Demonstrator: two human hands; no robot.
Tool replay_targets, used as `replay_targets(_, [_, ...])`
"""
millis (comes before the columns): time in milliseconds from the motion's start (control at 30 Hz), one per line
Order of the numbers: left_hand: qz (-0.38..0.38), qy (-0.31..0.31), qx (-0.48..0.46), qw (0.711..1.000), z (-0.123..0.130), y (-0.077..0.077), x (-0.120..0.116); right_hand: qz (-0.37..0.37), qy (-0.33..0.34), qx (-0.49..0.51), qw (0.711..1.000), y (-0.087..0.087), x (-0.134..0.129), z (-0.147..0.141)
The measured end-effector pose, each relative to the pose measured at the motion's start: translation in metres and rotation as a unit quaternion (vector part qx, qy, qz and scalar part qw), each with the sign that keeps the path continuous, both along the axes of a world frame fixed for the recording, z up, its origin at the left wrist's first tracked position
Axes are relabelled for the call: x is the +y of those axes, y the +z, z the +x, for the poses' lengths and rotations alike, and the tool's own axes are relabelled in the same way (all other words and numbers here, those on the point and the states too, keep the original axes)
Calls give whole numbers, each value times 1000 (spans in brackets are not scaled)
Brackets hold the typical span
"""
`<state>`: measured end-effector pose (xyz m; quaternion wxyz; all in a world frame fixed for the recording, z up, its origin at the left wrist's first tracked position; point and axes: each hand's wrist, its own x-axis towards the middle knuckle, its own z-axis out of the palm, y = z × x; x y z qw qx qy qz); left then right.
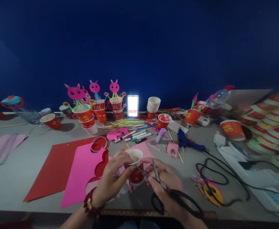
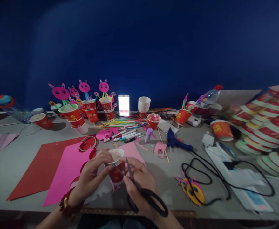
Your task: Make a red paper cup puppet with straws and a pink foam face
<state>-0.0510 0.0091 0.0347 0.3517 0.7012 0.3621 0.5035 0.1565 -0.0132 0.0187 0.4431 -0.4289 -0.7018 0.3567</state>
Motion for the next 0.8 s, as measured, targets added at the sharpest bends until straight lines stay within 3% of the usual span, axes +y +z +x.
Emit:
replay_targets(267, [15, 6, 12, 1000, -1, 1, -2, 31, 10, -45, 998, 7, 2, 3])
replay_targets(600, [22, -1, 17, 1000, 0, 3, -1, -5, 30, -16, 999, 12, 1, 5])
replay_targets(800, [42, 4, 40, 998, -1, 0, -2, 20, 20, -11, 1000, 11, 1, 4])
